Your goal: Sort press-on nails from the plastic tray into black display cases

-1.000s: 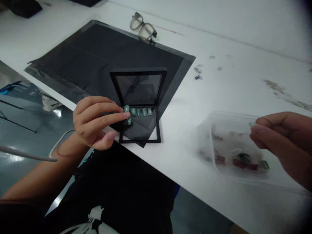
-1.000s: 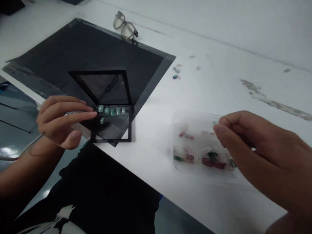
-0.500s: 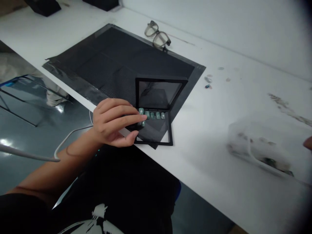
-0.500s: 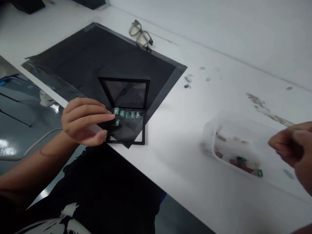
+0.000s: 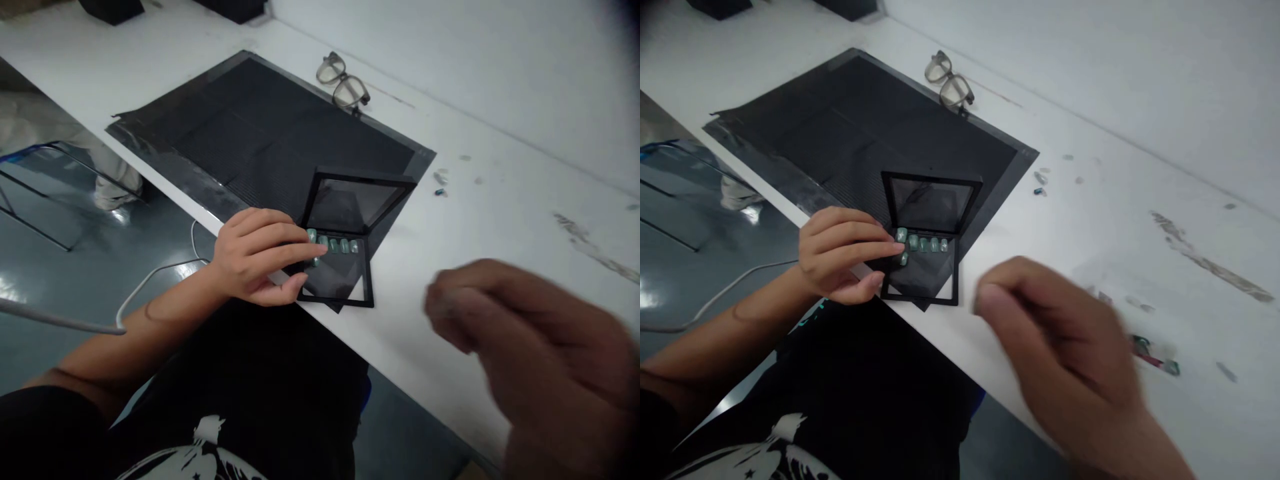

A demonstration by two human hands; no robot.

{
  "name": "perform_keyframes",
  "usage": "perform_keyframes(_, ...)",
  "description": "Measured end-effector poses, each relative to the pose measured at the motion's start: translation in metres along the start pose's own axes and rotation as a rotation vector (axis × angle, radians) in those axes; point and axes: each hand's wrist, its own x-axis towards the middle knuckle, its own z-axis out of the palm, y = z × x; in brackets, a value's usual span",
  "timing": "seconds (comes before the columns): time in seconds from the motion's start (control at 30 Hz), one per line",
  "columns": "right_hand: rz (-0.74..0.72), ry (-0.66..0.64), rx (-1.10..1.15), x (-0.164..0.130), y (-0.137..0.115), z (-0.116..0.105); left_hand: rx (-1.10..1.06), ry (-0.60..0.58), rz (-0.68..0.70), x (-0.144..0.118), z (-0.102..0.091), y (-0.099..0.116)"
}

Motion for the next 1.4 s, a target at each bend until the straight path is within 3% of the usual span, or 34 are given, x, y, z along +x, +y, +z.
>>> perform_keyframes(0.1,0.040,-0.158,0.161,0.022,-0.015,0.032,-0.005,0.015,-0.024,0.000,0.001,0.001)
perform_keyframes(0.23,0.126,-0.293,0.016,0.034,-0.010,0.047,-0.019,0.039,-0.034,0.000,0.002,0.002)
perform_keyframes(0.5,0.218,-0.220,-0.017,0.033,0.000,0.048,-0.008,0.012,-0.044,0.001,0.001,0.002)
perform_keyframes(0.9,0.080,-0.138,-0.090,0.025,0.004,0.048,0.008,-0.168,0.014,0.004,-0.006,0.001)
perform_keyframes(1.17,-0.176,0.000,-0.300,0.025,0.008,0.059,0.013,-0.082,-0.018,0.000,-0.002,0.002)
perform_keyframes(1.4,-0.273,-0.039,-0.232,0.025,0.010,0.053,0.033,0.029,0.022,-0.002,0.001,-0.001)
